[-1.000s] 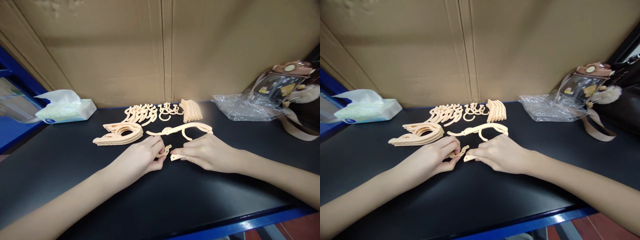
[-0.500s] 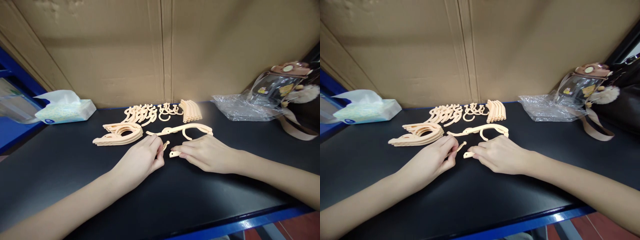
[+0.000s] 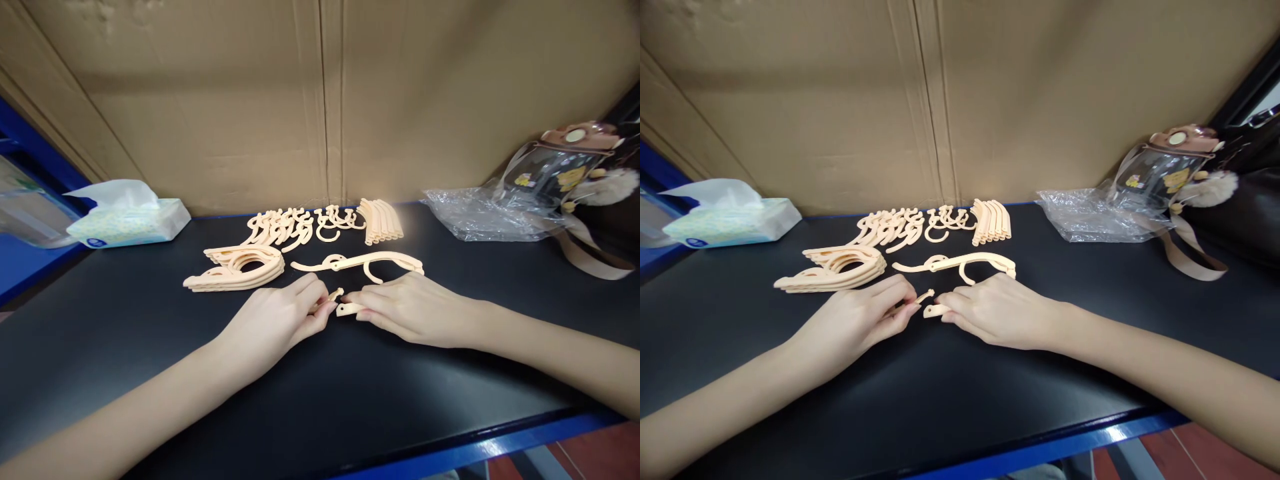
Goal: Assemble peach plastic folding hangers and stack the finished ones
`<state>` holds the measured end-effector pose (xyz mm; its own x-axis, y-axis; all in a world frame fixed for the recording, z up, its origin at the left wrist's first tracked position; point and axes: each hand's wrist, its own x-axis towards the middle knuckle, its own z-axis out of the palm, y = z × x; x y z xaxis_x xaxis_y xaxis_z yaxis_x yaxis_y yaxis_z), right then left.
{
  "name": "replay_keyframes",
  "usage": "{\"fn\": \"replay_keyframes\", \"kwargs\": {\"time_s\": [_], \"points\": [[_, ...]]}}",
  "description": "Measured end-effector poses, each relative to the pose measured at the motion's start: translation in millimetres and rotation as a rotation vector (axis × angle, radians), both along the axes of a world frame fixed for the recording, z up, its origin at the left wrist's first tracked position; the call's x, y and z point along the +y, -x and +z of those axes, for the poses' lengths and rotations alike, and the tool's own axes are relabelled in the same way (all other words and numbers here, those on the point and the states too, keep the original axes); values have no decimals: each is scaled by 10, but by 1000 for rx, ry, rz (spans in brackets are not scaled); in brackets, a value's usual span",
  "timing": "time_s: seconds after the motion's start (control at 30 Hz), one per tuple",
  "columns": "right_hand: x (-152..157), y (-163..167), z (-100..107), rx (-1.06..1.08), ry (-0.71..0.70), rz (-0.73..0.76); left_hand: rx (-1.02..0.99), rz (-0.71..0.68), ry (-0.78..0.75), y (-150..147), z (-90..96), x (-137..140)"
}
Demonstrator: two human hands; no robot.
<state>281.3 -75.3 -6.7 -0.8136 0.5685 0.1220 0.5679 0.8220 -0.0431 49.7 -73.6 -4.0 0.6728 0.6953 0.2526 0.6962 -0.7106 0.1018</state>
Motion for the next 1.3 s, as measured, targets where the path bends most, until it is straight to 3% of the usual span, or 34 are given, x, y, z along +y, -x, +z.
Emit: {"fn": "replay_keyframes", "kwargs": {"time_s": [0.27,0.67,1.07,1.3], "points": [[22,-9,-16,-22,-13,17,23,-44,-89,2,-20,-4],[-20,-13,-19,-20,-202,-14,-58,-133,0,22,-20,9],[-52,-9,-34,41,-270,19,-64,-109,39,20,-20,11],[-45,4,-26,59,-241,19,-72,-107,36,26,-57,26]]}}
